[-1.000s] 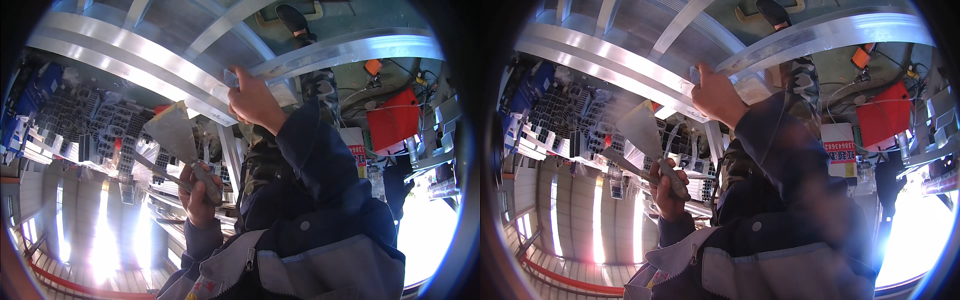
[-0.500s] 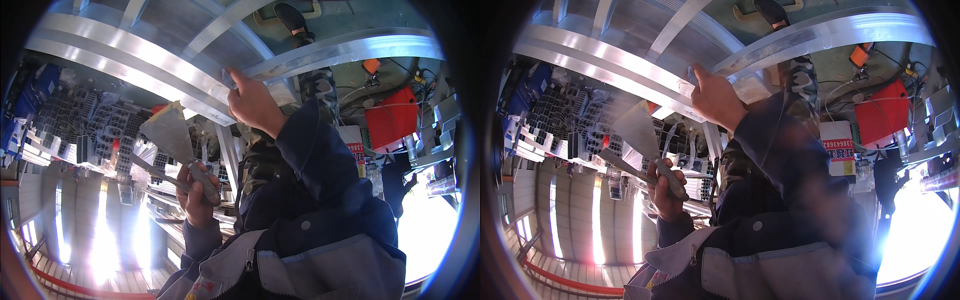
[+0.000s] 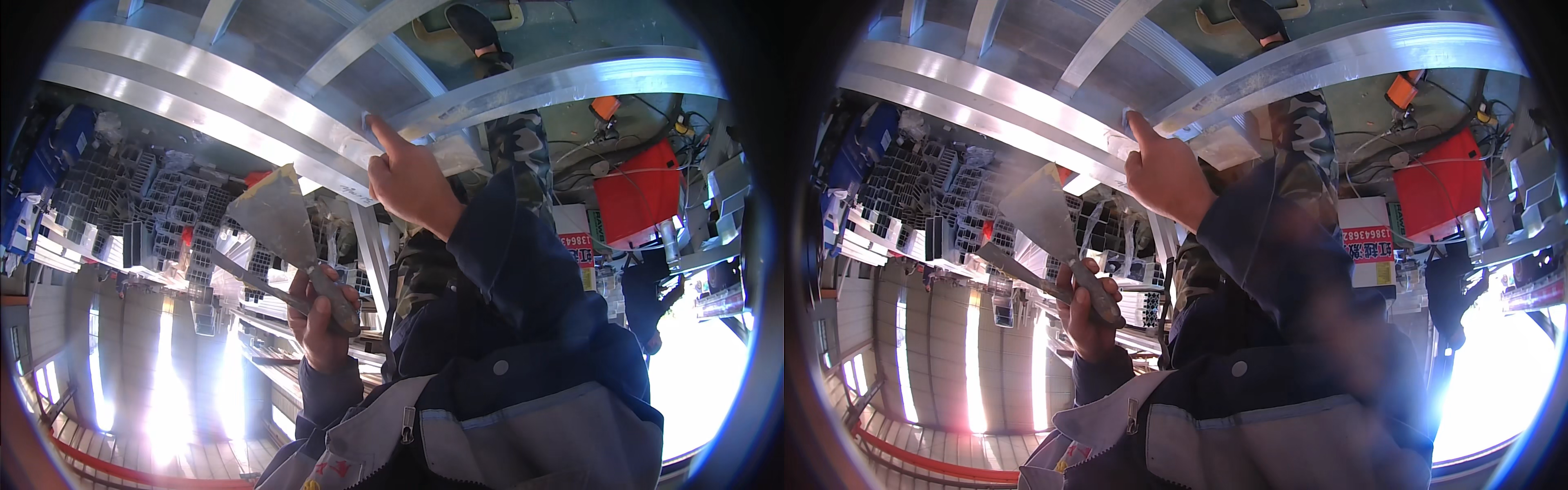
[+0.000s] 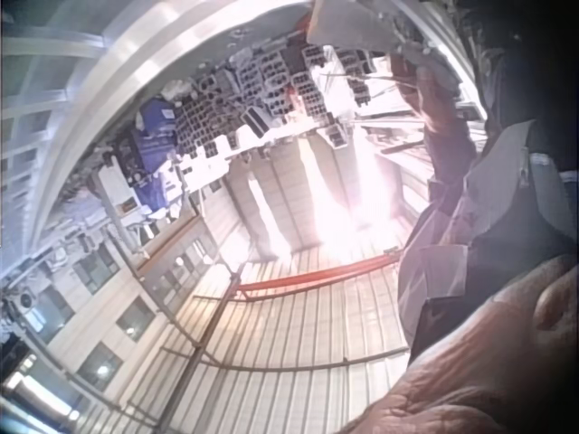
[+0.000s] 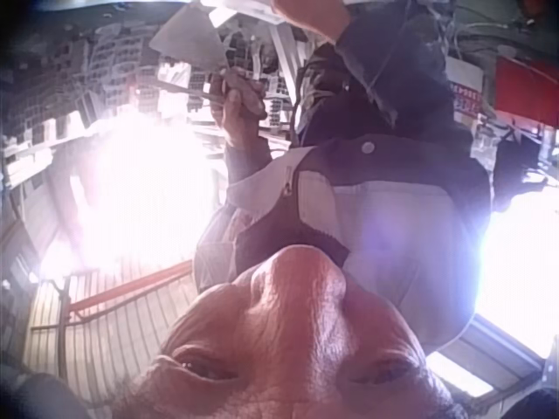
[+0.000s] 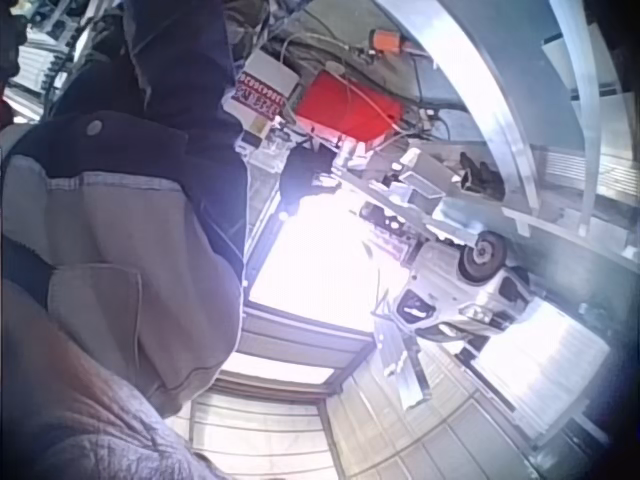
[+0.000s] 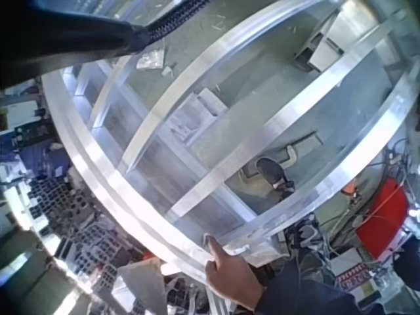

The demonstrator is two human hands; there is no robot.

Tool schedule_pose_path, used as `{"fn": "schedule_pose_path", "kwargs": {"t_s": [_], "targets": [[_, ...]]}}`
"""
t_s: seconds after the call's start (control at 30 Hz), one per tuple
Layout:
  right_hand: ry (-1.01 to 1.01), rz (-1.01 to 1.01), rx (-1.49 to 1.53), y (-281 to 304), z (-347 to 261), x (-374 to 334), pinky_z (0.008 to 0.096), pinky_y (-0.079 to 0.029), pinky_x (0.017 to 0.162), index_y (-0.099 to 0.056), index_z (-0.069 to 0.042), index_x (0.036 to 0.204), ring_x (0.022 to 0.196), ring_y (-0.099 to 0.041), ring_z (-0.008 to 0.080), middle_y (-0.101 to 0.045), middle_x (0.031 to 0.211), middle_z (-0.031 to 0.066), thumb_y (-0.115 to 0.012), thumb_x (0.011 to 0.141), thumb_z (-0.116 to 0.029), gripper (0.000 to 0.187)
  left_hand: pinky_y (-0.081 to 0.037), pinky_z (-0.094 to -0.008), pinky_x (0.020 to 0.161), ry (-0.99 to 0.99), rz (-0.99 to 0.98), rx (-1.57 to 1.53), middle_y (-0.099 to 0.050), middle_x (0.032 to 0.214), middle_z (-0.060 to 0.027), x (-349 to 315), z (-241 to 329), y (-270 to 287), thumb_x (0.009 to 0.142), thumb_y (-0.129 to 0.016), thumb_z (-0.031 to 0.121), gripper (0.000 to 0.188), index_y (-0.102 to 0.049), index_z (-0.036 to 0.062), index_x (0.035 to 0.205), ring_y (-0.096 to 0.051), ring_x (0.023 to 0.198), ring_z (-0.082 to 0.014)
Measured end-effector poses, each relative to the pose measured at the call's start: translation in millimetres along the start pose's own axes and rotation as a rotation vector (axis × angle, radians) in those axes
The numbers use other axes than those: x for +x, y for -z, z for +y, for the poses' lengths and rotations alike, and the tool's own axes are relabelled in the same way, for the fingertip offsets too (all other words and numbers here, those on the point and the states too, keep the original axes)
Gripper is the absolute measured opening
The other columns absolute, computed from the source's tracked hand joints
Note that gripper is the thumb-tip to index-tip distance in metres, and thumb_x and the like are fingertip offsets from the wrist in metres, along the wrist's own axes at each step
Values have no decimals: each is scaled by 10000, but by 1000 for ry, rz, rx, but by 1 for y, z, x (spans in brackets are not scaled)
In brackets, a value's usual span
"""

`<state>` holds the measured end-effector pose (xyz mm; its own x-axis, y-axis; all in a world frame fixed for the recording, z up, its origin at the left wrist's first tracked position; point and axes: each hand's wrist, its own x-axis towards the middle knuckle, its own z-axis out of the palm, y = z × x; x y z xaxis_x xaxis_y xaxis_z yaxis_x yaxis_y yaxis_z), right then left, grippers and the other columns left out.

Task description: The person uses a putty knife to scoop a yellow paste from a plastic bag and applies it to the joints of a white metal frame. They repeatedly transfer paste between tools and spread it along the frame's seams.

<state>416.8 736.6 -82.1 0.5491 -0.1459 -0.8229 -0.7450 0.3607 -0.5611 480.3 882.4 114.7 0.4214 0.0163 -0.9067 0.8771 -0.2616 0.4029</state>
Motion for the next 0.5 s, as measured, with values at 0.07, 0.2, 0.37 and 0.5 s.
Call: {"fn": "schedule_pose_path", "kwargs": {"t_s": [0.07,0.2,0.37,0.5], "targets": [[2,-4,-3,-1,1,-2,373,-524,604,-430,22,1456,543,-659,229,-643,600,118,-503,947,-97,528,-592,-337,730,1,1,-1,-551,1233,-149,0,0,-1,969,-631,174,576,-393,36,1476,-686,914,-222],[6,2,-17,-2,-1,-5,367,-521,607,-429,31,1452,541,-657,224,-641,598,115,-501,949,-97,524,-594,-339,731,0,-10,-1,-553,1233,-149,1,-1,1,974,-624,168,573,-389,40,1481,-686,916,-223],[3,-9,30,-1,-5,-11,368,-522,616,-421,30,1462,546,-655,226,-642,601,115,-500,950,-99,533,-608,-334,730,5,2,0,-553,1234,-149,0,-1,-1,979,-614,160,565,-387,40,1482,-690,919,-222],[24,-3,49,-1,-6,-18,366,-525,624,-427,31,1462,548,-655,218,-634,593,113,-505,946,-95,537,-615,-328,731,4,-3,-10,-552,1233,-149,1,-1,-2,981,-610,151,561,-385,36,1482,-691,920,-222]]}}
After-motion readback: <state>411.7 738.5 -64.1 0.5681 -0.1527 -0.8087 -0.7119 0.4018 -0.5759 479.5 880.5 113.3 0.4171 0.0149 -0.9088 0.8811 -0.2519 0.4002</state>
